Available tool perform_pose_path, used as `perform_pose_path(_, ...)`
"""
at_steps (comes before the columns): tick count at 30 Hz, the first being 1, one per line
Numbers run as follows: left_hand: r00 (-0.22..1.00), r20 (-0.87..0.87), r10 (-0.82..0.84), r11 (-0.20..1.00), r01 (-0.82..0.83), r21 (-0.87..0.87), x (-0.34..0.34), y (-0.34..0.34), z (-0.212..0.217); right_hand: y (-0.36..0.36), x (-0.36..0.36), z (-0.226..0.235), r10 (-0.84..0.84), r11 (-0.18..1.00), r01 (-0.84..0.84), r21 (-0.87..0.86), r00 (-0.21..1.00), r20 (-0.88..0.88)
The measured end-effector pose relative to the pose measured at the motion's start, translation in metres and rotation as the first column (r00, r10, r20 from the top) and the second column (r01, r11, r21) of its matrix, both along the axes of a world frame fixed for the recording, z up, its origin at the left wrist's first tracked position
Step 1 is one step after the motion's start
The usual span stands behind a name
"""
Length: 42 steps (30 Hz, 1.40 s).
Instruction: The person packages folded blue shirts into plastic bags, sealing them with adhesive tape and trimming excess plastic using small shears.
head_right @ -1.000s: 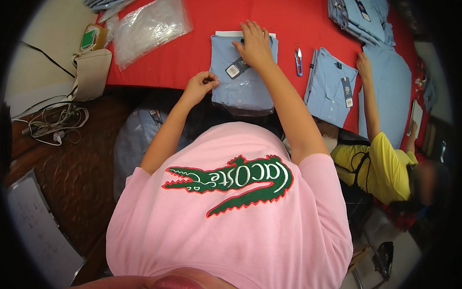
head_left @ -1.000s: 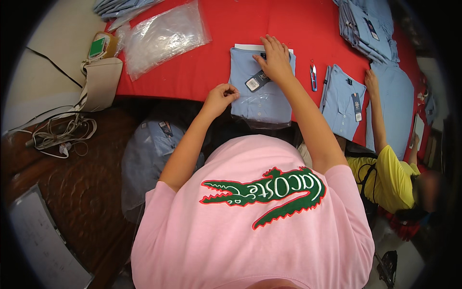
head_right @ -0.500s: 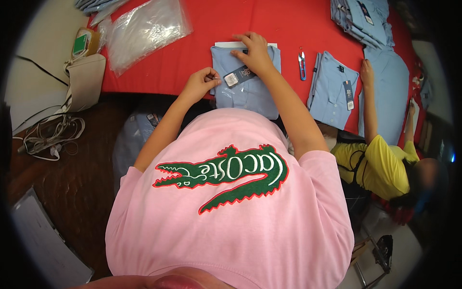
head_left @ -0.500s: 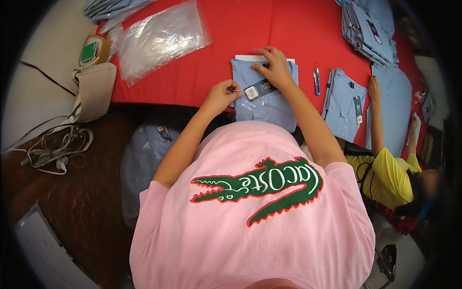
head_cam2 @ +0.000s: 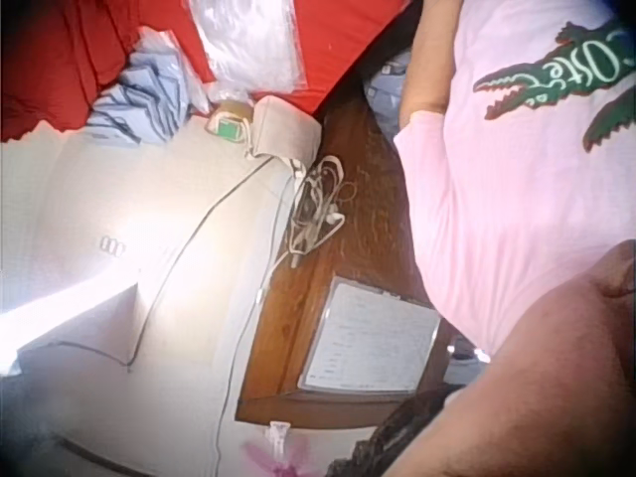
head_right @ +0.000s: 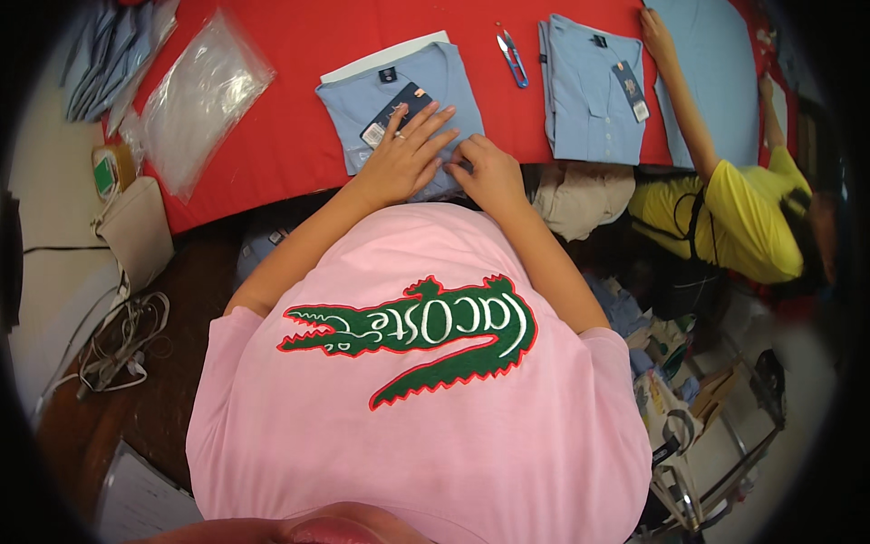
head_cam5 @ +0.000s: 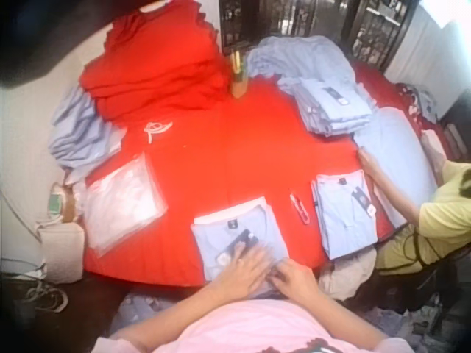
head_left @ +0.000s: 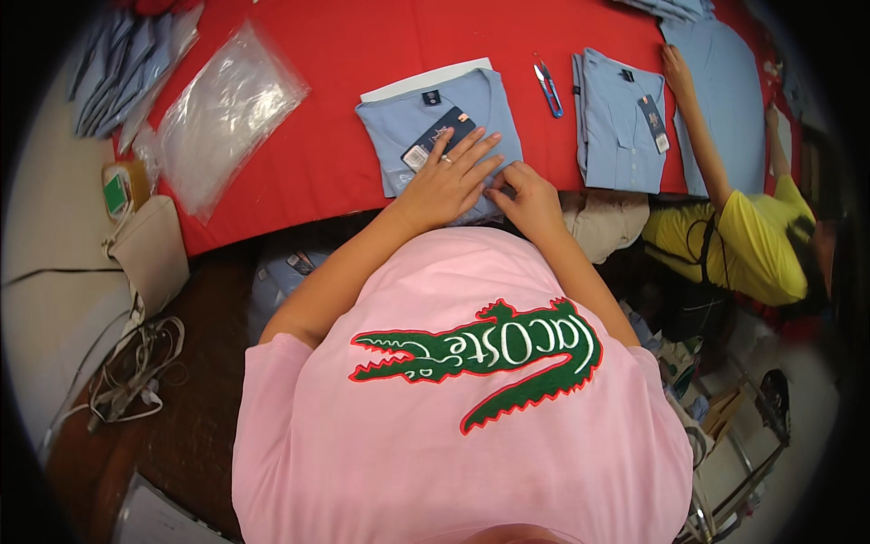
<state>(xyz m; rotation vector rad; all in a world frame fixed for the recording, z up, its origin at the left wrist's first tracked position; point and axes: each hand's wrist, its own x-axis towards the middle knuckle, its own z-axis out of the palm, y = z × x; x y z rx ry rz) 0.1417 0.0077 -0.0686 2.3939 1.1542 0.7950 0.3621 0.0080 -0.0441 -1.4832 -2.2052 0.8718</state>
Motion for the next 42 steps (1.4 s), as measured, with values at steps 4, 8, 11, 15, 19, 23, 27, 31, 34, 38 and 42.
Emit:
perform_pose_path(4, 0.972, -0.085, -0.221, 0.975, 0.221, -0.008, 0.014, 0.029, -0.011, 0.000, 0.018, 0.013, -0.453, 0.541, 0.073, -0.838, 0.865, -0.217)
perform_pose_path(8, 0.859, -0.238, -0.452, 0.892, 0.441, -0.103, 0.015, 0.046, -0.003, -0.031, 0.045, -0.012, -0.646, 0.432, -0.202, -0.879, 0.611, -0.458)
perform_pose_path(11, 0.791, -0.284, -0.542, 0.835, 0.546, -0.072, 0.022, 0.052, -0.006, -0.052, 0.044, -0.026, -0.556, 0.557, -0.161, -0.815, 0.656, -0.510)
perform_pose_path(15, 0.764, -0.248, -0.595, 0.802, 0.584, -0.125, 0.039, 0.056, -0.003, -0.058, 0.045, -0.030, -0.319, 0.678, -0.085, -0.730, 0.861, -0.396)
perform_pose_path(19, 0.749, -0.217, -0.626, 0.779, 0.604, -0.165, 0.050, 0.057, -0.004, -0.056, 0.051, -0.023, -0.042, 0.870, -0.101, -0.482, 0.960, -0.277)
perform_pose_path(23, 0.716, -0.138, -0.684, 0.729, 0.666, -0.159, 0.049, 0.061, -0.002, -0.052, 0.058, -0.027, -0.055, 0.921, -0.028, -0.388, 0.978, -0.201)
perform_pose_path(27, 0.680, -0.015, -0.733, 0.674, 0.722, -0.157, 0.041, 0.057, -0.012, -0.045, 0.059, -0.028, -0.063, 0.916, -0.043, -0.398, 0.966, -0.250)
perform_pose_path(31, 0.666, 0.021, -0.746, 0.652, 0.736, -0.179, 0.034, 0.051, -0.009, -0.039, 0.057, -0.030, -0.038, 0.949, -0.051, -0.310, 0.961, -0.274)
perform_pose_path(34, 0.686, 0.089, -0.722, 0.664, 0.723, -0.191, 0.031, 0.052, -0.005, -0.031, 0.057, -0.024, -0.045, 0.956, -0.040, -0.291, 0.959, -0.278)
perform_pose_path(38, 0.764, 0.217, -0.607, 0.726, 0.645, -0.239, 0.022, 0.046, -0.011, -0.009, 0.063, -0.010, -0.133, 0.963, 0.042, -0.268, 0.933, -0.333)
perform_pose_path(42, 0.811, 0.183, -0.556, 0.801, 0.581, -0.145, 0.017, 0.042, -0.016, 0.025, 0.065, -0.006, -0.018, 0.971, -0.064, -0.229, 0.941, -0.338)
